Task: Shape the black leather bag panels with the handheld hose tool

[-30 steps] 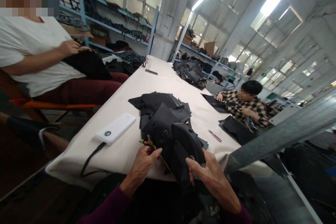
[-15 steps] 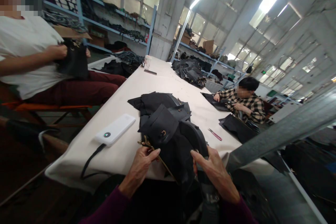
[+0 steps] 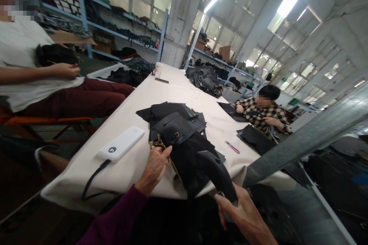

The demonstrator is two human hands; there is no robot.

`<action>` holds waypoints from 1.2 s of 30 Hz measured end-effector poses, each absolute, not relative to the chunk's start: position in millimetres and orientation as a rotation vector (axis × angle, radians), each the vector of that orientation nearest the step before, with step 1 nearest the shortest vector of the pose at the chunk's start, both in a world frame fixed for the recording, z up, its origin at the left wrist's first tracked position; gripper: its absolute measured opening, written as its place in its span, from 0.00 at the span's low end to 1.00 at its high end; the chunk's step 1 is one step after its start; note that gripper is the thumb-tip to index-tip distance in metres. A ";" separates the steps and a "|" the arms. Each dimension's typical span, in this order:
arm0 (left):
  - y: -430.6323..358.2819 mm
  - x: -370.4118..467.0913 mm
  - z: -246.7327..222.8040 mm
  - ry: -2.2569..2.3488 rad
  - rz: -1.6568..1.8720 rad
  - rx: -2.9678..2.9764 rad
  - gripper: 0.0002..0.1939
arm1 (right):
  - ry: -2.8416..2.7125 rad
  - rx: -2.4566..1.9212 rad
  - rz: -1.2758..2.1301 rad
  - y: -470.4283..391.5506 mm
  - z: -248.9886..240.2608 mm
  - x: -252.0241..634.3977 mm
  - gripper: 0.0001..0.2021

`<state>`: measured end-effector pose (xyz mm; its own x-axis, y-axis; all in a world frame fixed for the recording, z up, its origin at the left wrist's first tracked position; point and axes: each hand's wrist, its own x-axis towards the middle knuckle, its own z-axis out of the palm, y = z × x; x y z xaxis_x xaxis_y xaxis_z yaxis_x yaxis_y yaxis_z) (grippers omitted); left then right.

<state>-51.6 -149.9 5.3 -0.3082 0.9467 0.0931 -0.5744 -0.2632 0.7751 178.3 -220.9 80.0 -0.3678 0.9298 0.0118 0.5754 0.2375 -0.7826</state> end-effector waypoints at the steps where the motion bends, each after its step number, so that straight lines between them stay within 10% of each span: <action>1: -149.3 -50.7 7.6 0.764 1.781 0.713 0.17 | -2.028 -1.369 0.977 -222.0 80.4 179.5 0.11; 36: -153.3 -43.8 17.1 0.812 1.754 1.085 0.16 | -2.009 -1.279 0.932 -236.4 117.4 186.6 0.11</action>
<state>-43.8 -153.3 17.1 -0.2176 0.9192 0.3282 -0.3448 -0.3870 0.8552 186.6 -236.4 117.4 -0.3753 0.9216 0.0991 0.5192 0.2976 -0.8012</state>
